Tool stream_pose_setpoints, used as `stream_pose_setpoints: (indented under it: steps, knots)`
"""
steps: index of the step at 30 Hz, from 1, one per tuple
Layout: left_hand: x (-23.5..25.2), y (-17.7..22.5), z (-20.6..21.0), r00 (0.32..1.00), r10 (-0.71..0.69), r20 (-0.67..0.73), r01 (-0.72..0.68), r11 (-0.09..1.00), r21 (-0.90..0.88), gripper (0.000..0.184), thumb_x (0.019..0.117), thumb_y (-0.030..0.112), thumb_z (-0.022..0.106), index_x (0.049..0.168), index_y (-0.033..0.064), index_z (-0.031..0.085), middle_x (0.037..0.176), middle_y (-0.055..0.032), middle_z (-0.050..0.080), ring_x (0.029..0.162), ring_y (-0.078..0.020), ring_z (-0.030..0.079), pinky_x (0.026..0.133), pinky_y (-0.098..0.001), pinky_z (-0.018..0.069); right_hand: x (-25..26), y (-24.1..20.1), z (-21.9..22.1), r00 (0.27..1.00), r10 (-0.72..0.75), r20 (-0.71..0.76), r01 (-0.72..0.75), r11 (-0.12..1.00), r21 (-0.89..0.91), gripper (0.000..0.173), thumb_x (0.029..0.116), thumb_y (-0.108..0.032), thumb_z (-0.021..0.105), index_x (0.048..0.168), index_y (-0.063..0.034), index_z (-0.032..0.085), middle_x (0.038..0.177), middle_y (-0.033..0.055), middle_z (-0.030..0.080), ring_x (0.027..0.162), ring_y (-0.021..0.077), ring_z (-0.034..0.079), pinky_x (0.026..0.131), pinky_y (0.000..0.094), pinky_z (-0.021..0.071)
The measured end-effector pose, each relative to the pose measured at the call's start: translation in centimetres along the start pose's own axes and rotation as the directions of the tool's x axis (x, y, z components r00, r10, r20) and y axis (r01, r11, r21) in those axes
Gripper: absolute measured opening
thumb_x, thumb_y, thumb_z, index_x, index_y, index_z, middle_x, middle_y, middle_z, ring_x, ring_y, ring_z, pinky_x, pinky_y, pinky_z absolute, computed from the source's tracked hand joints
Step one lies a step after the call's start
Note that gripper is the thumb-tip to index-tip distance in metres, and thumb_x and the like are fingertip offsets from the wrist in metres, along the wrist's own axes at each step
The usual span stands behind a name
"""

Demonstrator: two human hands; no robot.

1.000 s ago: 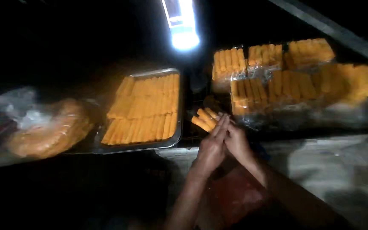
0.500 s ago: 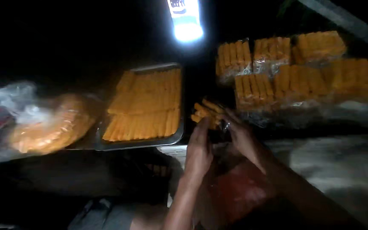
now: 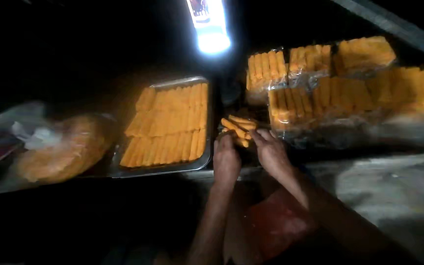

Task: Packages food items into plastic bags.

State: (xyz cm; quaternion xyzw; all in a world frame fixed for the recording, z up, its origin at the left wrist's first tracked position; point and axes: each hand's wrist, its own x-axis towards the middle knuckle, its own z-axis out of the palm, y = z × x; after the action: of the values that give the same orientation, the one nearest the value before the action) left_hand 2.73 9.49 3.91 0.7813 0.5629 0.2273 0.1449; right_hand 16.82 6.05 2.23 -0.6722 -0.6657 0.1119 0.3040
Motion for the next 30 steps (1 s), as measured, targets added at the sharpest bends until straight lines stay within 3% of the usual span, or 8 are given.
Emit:
stream_pose_setpoints:
  steps: [1,6,12,17,20,23,27,30]
  knots:
    - [0.1,-0.1,0.1,1.0,0.014,0.002,-0.014,1.0,0.015,0.039,0.0953,-0.006,0.055,0.134,-0.0019,0.061,0.141,-0.0232,0.058,0.134,-0.0424,0.053,0.107,-0.0561,0.0467,0.2,0.0,0.0,1.0,0.017,0.019,-0.017,1.0,-0.018,0.044,0.0977,0.002,0.057,0.141,-0.0054,0.061,0.135,0.0225,0.062,0.125,0.044,0.058,0.101,0.0585,0.0497]
    - [0.3,-0.8,0.5,0.995,0.099,-0.007,-0.099,0.994,0.056,0.039,0.0905,-0.011,0.058,0.128,-0.0011,0.066,0.141,-0.0202,0.059,0.137,-0.0426,0.049,0.107,-0.0564,0.0463,0.8,0.2,0.1,1.0,-0.001,0.024,0.0,1.0,0.021,0.036,0.0959,-0.004,0.064,0.132,-0.0056,0.067,0.129,0.0184,0.067,0.121,0.0408,0.062,0.099,0.0564,0.0515]
    - [0.4,-0.5,0.4,0.99,0.133,-0.056,-0.129,0.989,0.072,0.036,0.0915,-0.007,0.061,0.125,0.0029,0.069,0.13,-0.0232,0.064,0.123,-0.0466,0.058,0.097,-0.0594,0.0514,0.9,0.5,-1.1,0.985,-0.005,0.171,-0.042,0.962,0.271,0.022,0.1,-0.007,0.058,0.115,-0.0065,0.074,0.114,0.0144,0.072,0.113,0.0315,0.066,0.101,0.051,0.0515]
    - [0.5,0.2,0.1,0.993,0.113,-0.027,-0.109,0.988,0.11,0.027,0.091,-0.006,0.061,0.115,-0.0032,0.071,0.128,-0.0265,0.064,0.123,-0.0477,0.057,0.099,-0.0592,0.0497,1.1,-0.4,-1.6,0.973,0.118,0.199,-0.159,0.967,0.2,0.031,0.0999,0.0,0.053,0.126,-0.0049,0.07,0.128,0.0195,0.066,0.124,0.0368,0.061,0.106,0.0528,0.0478]
    - [1.2,1.5,-0.7,0.998,0.053,-0.028,-0.05,0.995,0.081,0.037,0.091,-0.005,0.063,0.127,-0.0104,0.061,0.137,-0.0313,0.055,0.128,-0.048,0.054,0.104,-0.0582,0.047,1.2,-0.9,-1.4,0.97,0.187,0.154,-0.214,0.96,0.182,0.036,0.0986,-0.001,0.057,0.135,-0.0016,0.06,0.136,0.023,0.06,0.126,0.0398,0.059,0.106,0.0547,0.0483]
    - [3.4,1.9,-1.5,0.999,0.006,-0.052,-0.006,1.0,0.002,0.054,0.092,0.001,0.067,0.142,-0.0084,0.047,0.147,-0.0314,0.046,0.134,-0.0466,0.05,0.109,-0.0583,0.0437,1.2,-1.0,-1.2,0.977,0.178,0.117,-0.198,0.962,0.189,0.042,0.0976,0.001,0.058,0.14,-0.0029,0.057,0.139,0.0228,0.059,0.127,0.0414,0.058,0.106,0.0566,0.0476]
    - [6.1,2.1,-1.2,0.984,-0.168,0.065,0.173,0.981,-0.084,0.06,0.1099,0.027,0.044,0.157,-0.004,0.025,0.152,-0.0328,0.04,0.137,-0.0478,0.047,0.112,-0.0611,0.0394,1.0,-0.5,-0.7,0.994,0.079,0.072,-0.09,0.982,0.166,0.042,0.0954,0.004,0.059,0.136,-0.0055,0.064,0.134,0.0202,0.064,0.128,0.0414,0.058,0.107,0.0576,0.0458]
    - [6.8,1.9,-0.5,0.951,-0.284,0.121,0.289,0.957,-0.029,0.061,0.1104,0.038,0.039,0.153,-0.006,0.032,0.142,-0.0352,0.05,0.127,-0.0497,0.056,0.104,-0.0636,0.0455,1.2,-0.6,-1.1,0.988,0.097,0.121,-0.116,0.98,0.16,0.037,0.0976,0.0,0.057,0.133,-0.0056,0.065,0.132,0.0198,0.065,0.125,0.0397,0.059,0.105,0.0561,0.0474]
